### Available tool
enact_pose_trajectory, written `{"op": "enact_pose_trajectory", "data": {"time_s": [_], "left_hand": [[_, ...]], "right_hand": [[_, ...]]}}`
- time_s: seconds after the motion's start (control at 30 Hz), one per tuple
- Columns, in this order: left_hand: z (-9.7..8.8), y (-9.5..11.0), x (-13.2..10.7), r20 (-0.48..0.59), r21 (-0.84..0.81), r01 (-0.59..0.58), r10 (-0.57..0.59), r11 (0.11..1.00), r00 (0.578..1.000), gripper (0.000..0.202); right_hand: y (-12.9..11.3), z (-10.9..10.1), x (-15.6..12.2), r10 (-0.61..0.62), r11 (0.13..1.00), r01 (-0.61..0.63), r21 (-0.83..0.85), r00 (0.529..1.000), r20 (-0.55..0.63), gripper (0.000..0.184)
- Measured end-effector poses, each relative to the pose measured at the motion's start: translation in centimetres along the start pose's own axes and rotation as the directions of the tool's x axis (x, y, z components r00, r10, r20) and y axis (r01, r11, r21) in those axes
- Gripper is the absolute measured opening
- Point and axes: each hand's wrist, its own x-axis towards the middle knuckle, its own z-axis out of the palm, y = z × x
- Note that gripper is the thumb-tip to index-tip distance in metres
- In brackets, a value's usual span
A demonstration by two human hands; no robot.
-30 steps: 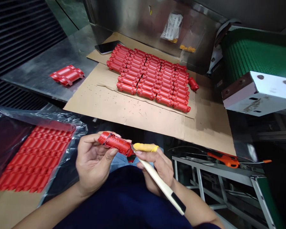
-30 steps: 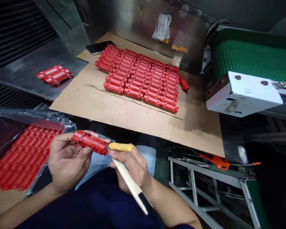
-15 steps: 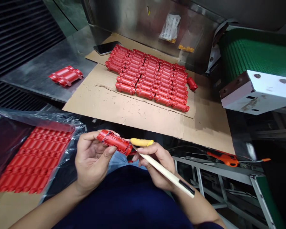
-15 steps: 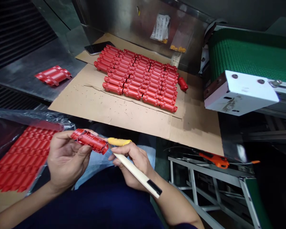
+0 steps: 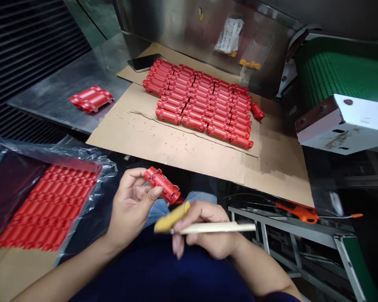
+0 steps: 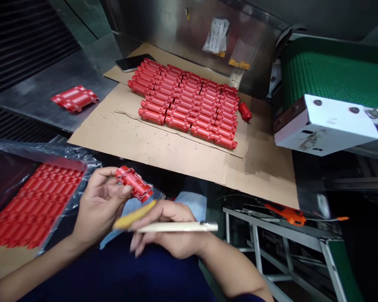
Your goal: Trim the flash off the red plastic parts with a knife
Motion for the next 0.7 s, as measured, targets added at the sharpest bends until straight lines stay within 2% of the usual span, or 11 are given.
{"op": "enact_pose_trajectory", "data": {"time_s": [0.03,0.07,0.1,0.13,0.17,0.2,0.23,0.3,0.43,0.7], "left_hand": [[-0.1,0.0,-0.1,0.002,0.0,-0.023,0.023,1.0,1.0,0.033],[-0.1,0.0,-0.2,0.004,-0.004,-0.041,0.041,0.999,0.999,0.032],[-0.1,0.0,-0.3,0.007,-0.009,-0.055,0.055,0.998,0.998,0.032],[-0.1,0.0,-0.3,0.014,-0.015,-0.058,0.059,0.998,0.998,0.031],[-0.1,-0.1,-0.3,0.017,-0.021,-0.057,0.058,0.998,0.998,0.031],[-0.1,-0.1,-0.3,0.019,-0.026,-0.056,0.057,0.998,0.998,0.031],[-0.1,-0.1,-0.3,0.02,-0.034,-0.057,0.058,0.998,0.998,0.031],[-0.1,-0.1,-0.3,0.018,-0.046,-0.065,0.066,0.997,0.998,0.032],[-0.3,0.0,-0.4,0.021,-0.036,-0.095,0.096,0.995,0.995,0.032],[-0.5,0.1,-0.8,0.022,-0.016,-0.123,0.123,0.992,0.992,0.034]], "right_hand": [[0.0,0.2,-0.1,0.034,0.981,-0.045,0.19,0.997,0.065,0.024],[-0.1,0.1,-0.2,0.032,0.957,-0.057,0.284,0.995,0.094,0.027],[-0.2,-0.1,-0.2,0.019,0.961,-0.036,0.274,0.998,0.063,0.026],[-0.3,-0.4,-0.2,0.007,0.986,-0.004,0.165,1.0,-0.018,0.022],[-0.4,-0.8,-0.2,-0.022,1.0,0.02,-0.015,0.991,-0.129,0.017],[-0.4,-1.2,-0.2,-0.077,0.976,0.028,-0.215,0.971,-0.226,0.018],[-0.4,-1.5,-0.1,-0.14,0.921,0.023,-0.39,0.952,-0.273,0.023],[-0.3,-1.8,-0.2,-0.244,0.802,0.056,-0.595,0.939,-0.241,0.031],[-0.2,-1.3,-0.2,-0.325,0.715,0.141,-0.685,0.934,-0.146,0.035],[-0.5,-1.2,0.1,-0.336,0.67,0.165,-0.724,0.937,-0.098,0.036]]}}
